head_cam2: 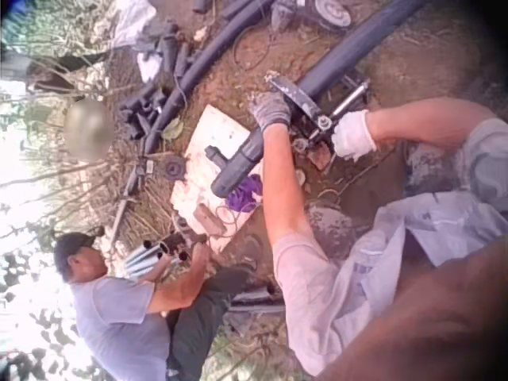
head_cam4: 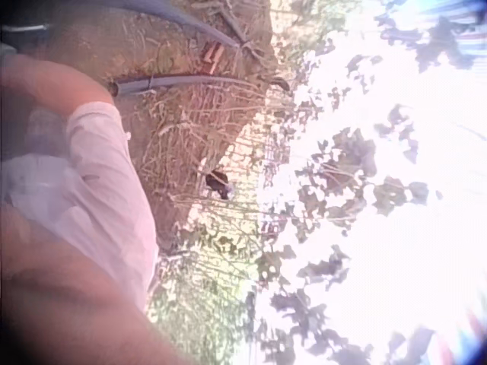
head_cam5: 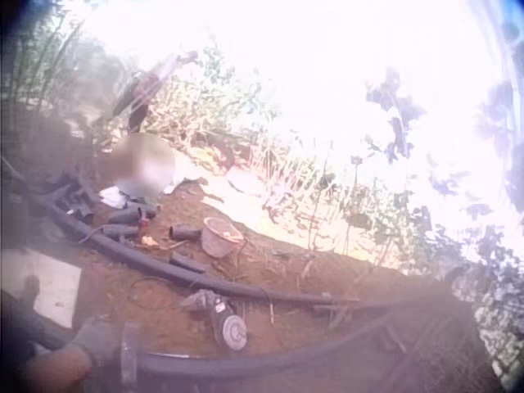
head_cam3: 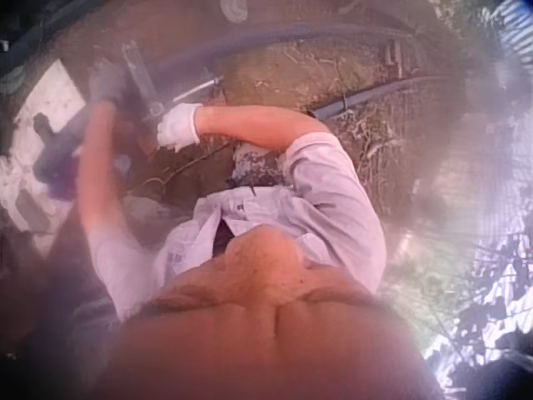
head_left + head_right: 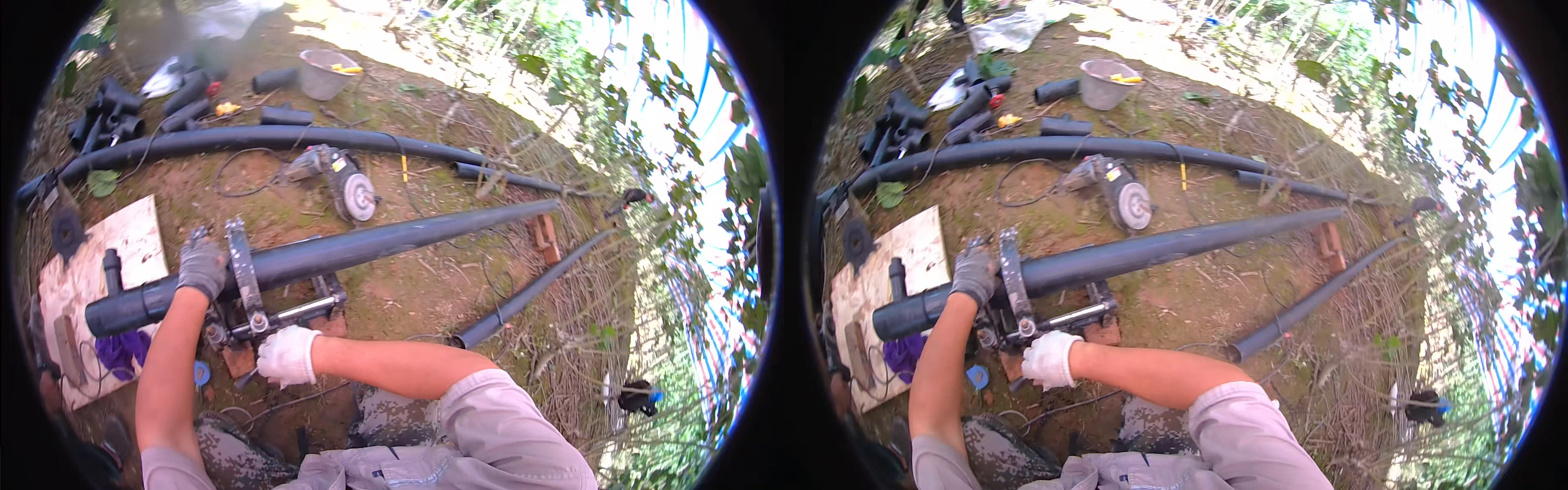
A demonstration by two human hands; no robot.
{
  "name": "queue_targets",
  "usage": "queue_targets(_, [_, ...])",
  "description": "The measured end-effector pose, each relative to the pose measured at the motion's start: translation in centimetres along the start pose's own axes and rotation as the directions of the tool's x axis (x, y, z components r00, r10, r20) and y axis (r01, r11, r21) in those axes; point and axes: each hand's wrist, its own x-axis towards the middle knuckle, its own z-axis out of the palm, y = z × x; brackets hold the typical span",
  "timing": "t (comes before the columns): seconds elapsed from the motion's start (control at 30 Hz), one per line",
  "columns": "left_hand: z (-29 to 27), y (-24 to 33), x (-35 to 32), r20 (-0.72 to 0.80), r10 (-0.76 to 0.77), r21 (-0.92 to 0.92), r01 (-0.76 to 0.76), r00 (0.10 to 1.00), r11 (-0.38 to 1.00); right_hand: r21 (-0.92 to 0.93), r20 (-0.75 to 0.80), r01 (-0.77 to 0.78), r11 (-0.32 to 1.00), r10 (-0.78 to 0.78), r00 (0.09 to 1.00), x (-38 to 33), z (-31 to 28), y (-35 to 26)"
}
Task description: The person uses a pipe fusion machine to join black plastic pipes and fittings. They align the pipe ends in the machine, tighten the clamps with a wrench, and operate the fusion tool to create a joint. The person then removes the fused pipe assembly from the machine.
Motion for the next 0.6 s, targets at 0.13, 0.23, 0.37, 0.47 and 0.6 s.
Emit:
queue_targets(0.13, [-0.8, 0.2, -0.1, 0.166, -0.025, -0.01, 0.027, 0.986, 1.0, 0.037, 0.02, -0.04, 0.999, 0.04, 0.999, 0.2, 0.2, -0.1])
queue_targets(0.23, [-0.6, 0.5, -0.9, 0.09, -0.026, 0.003, 0.026, 0.996, 1.0, 0.048, 0.006, -0.062, 0.997, 0.062, 0.998, 0.3, 0.4, 0.1])
queue_targets(0.37, [0.0, 0.6, -1.7, -0.018, -0.014, -0.016, 0.014, 1.0, 1.0, 0.051, -0.004, -0.055, 0.997, 0.055, 0.998, -0.1, 0.5, 0.3])
queue_targets(0.47, [0.0, 0.8, -1.5, 0.008, -0.037, -0.008, 0.037, 0.999, 0.999, 0.039, -0.024, -0.058, 0.998, 0.059, 0.998, -0.5, 0.3, 0.4])
queue_targets(0.6, [0.0, 1.0, -1.3, 0.033, -0.044, 0.008, 0.044, 0.998, 0.999, 0.012, -0.036, -0.054, 0.998, 0.054, 0.998, -0.9, -0.2, 0.5])
